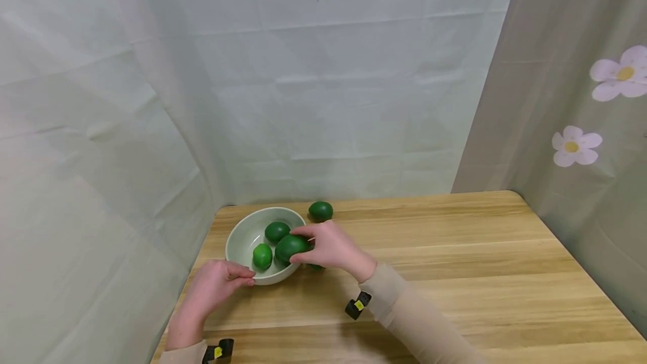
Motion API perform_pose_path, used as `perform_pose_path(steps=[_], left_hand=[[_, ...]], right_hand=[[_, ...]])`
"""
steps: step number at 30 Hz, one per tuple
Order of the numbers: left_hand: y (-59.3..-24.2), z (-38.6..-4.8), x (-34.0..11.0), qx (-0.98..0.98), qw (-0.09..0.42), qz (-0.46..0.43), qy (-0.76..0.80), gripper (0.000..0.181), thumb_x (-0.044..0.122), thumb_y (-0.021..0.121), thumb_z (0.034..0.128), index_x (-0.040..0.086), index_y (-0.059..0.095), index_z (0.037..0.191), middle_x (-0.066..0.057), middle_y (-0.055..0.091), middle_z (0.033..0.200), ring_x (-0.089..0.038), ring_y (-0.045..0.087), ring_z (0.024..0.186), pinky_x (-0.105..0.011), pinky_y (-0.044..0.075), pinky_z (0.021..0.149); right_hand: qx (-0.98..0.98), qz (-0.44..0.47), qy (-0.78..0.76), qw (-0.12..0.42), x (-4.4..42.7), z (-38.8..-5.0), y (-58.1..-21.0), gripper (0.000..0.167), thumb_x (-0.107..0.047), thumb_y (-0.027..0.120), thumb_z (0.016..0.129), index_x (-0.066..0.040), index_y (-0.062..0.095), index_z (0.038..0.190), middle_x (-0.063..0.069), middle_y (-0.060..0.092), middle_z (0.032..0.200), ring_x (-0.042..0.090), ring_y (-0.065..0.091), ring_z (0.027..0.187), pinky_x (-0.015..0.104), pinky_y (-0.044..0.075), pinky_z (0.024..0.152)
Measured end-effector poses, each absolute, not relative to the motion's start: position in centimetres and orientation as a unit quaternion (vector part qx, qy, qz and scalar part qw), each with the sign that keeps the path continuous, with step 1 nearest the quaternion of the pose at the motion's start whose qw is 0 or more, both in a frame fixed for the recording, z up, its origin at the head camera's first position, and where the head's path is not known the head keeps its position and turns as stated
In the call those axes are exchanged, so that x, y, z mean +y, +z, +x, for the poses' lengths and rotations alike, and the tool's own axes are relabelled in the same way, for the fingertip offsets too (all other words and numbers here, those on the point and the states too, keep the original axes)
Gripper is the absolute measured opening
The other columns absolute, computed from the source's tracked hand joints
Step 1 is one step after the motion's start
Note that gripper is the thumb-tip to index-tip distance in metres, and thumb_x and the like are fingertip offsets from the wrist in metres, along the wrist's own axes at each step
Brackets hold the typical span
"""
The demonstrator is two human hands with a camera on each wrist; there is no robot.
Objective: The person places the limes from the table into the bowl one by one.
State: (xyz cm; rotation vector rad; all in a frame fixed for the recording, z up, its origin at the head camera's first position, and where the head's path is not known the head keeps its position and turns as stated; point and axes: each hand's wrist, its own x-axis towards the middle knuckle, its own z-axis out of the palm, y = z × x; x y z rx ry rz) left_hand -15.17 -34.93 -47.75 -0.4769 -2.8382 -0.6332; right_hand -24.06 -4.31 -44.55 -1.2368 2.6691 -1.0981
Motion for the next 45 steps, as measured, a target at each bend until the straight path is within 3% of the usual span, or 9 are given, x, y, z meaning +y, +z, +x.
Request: perform_pose_path(steps=[3, 10, 18, 31, 45], left_hand=[[-47.8, -15.1, -35.0, -0.958, 0.099, -0.164, -0.215, 0.009, 0.026, 0.093, 0.0832, 0.030, 0.088, 0.089, 0.021, 0.078, 0.085, 0.000, 0.071, 0.081, -0.032, 0.060, 0.072], [-47.8, -15.1, -35.0, -0.957, 0.108, -0.169, -0.211, 0.010, 0.026, 0.093, 0.0824, 0.031, 0.088, 0.089, 0.023, 0.077, 0.086, 0.000, 0.071, 0.081, -0.032, 0.060, 0.072], [-47.8, -15.1, -34.9, -0.957, 0.105, -0.174, -0.208, 0.010, 0.027, 0.093, 0.0826, 0.028, 0.088, 0.091, 0.021, 0.078, 0.086, -0.001, 0.072, 0.081, -0.031, 0.060, 0.072], [-47.7, -14.9, -34.9, -0.956, 0.113, -0.176, -0.208, 0.011, 0.026, 0.094, 0.0811, 0.030, 0.088, 0.089, 0.022, 0.078, 0.086, -0.002, 0.072, 0.081, -0.031, 0.059, 0.070], [-47.7, -14.7, -34.9, -0.957, 0.107, -0.170, -0.208, 0.009, 0.027, 0.094, 0.0816, 0.030, 0.088, 0.088, 0.022, 0.078, 0.085, -0.001, 0.071, 0.079, -0.029, 0.058, 0.067]], right_hand=[[0.850, -0.405, -0.337, -0.001, -4.8, -24.1, -44.6, 0.053, -0.042, 0.092, 0.086, -0.017, 0.078, 0.130, -0.009, 0.077, 0.110, 0.001, 0.065, 0.082, 0.017, 0.053, 0.078], [0.847, -0.418, -0.329, 0.007, -5.8, -24.3, -45.0, 0.053, -0.041, 0.091, 0.087, -0.016, 0.077, 0.132, -0.014, 0.069, 0.072, -0.004, 0.052, 0.060, 0.014, 0.050, 0.069], [0.854, -0.419, -0.308, 0.004, -6.4, -24.6, -45.3, 0.054, -0.043, 0.090, 0.088, -0.017, 0.076, 0.134, -0.008, 0.078, 0.109, -0.002, 0.061, 0.083, 0.014, 0.051, 0.082], [0.860, -0.452, -0.233, 0.036, -8.7, -25.3, -45.5, 0.053, -0.044, 0.088, 0.091, -0.019, 0.075, 0.136, -0.006, 0.075, 0.126, 0.001, 0.066, 0.111, 0.018, 0.050, 0.099], [0.857, -0.476, -0.183, 0.077, -10.8, -25.4, -44.9, 0.047, -0.043, 0.089, 0.090, -0.018, 0.079, 0.129, -0.012, 0.076, 0.112, -0.002, 0.062, 0.093, 0.015, 0.050, 0.088]])
